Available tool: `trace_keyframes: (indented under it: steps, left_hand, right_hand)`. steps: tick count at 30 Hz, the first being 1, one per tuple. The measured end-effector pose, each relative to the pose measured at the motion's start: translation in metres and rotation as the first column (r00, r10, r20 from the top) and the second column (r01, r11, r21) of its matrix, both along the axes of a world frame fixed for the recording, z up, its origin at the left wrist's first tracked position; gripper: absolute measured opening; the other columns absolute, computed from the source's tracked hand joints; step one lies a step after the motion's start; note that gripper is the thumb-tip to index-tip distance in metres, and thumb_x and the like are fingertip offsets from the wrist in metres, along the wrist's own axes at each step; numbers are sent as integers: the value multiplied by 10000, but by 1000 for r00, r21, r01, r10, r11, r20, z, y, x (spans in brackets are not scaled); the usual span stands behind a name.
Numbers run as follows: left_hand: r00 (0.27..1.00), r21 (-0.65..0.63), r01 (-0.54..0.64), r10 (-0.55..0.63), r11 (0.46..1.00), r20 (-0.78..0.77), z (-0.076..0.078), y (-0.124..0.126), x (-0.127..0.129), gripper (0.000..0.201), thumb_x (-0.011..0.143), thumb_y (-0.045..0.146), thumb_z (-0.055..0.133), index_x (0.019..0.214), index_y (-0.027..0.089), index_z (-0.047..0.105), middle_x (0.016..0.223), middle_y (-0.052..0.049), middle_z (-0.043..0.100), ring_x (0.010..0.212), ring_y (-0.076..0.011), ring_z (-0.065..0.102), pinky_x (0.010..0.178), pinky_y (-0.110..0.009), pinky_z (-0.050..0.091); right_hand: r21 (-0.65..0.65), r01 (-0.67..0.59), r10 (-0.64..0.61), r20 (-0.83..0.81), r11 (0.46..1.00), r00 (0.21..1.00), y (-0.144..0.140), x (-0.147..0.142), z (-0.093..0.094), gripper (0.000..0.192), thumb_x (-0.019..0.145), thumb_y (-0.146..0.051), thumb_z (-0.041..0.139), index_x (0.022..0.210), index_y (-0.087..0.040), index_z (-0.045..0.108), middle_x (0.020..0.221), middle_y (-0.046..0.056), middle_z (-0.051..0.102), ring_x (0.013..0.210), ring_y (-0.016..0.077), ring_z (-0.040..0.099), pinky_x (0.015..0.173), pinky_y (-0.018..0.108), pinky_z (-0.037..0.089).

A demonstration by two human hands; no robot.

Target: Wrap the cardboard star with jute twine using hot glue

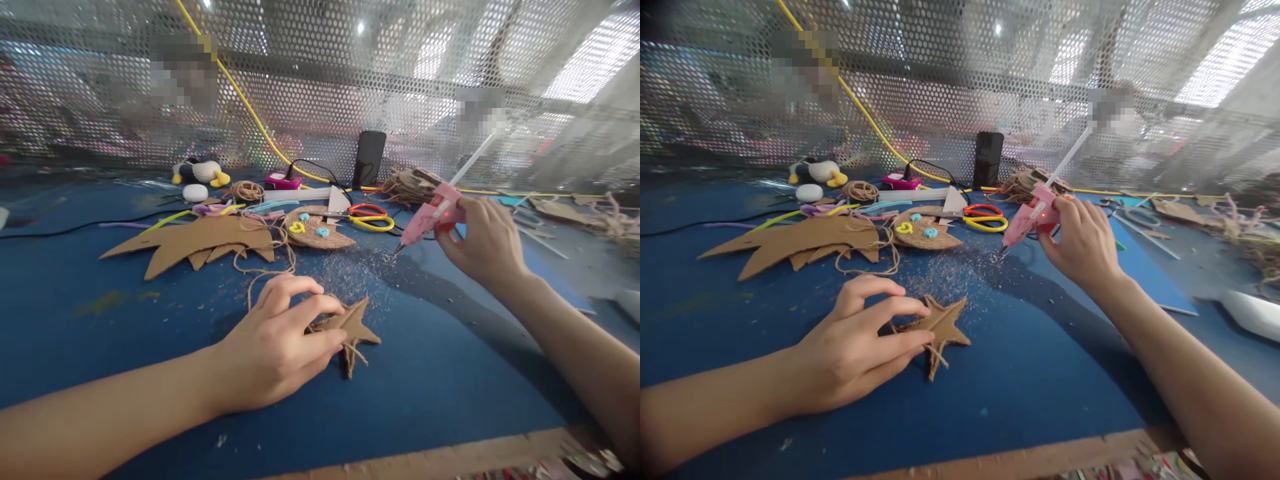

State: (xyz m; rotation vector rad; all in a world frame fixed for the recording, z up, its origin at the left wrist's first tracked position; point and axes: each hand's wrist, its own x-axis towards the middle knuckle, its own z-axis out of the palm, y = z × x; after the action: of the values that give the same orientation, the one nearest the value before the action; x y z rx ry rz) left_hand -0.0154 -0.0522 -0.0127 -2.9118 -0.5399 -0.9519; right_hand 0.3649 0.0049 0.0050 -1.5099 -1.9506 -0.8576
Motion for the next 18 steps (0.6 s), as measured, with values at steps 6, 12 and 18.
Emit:
trace_keyframes:
  steps: [6, 12, 18]
  left_hand:
    - [1000, -34, 9, -9, 999, -23, -2, 1, 1, 192, 971, 163, 601, 1085, 260, 722, 1167, -50, 658, 1190, -280, 453, 1054, -469, 341]
    - [1000, -56, 8, -9, 998, -17, -3, 1, 3, 208, 986, 159, 571, 1102, 251, 716, 1100, -54, 660, 1184, -279, 458, 1022, -441, 350]
    - [1000, -46, -3, 2, 999, -29, -2, 1, 3, 200, 973, 149, 579, 1083, 242, 718, 1063, -60, 653, 1176, -277, 467, 1010, -436, 371]
  right_hand:
    - [-170, -224, 207, -114, 960, 972, -15, -38, -6, 198, 862, -316, 593, 908, -247, 413, 795, 37, 527, 671, 205, 517, 612, 353, 435]
    - [-198, -424, 425, -43, 884, 904, -27, -60, -5, 204, 876, -233, 590, 879, -258, 388, 832, 43, 524, 714, 209, 514, 610, 352, 446]
    - [-164, -486, 492, -6, 859, 871, -29, -65, -4, 196, 889, -181, 581, 876, -263, 404, 858, 52, 549, 737, 218, 534, 611, 362, 440]
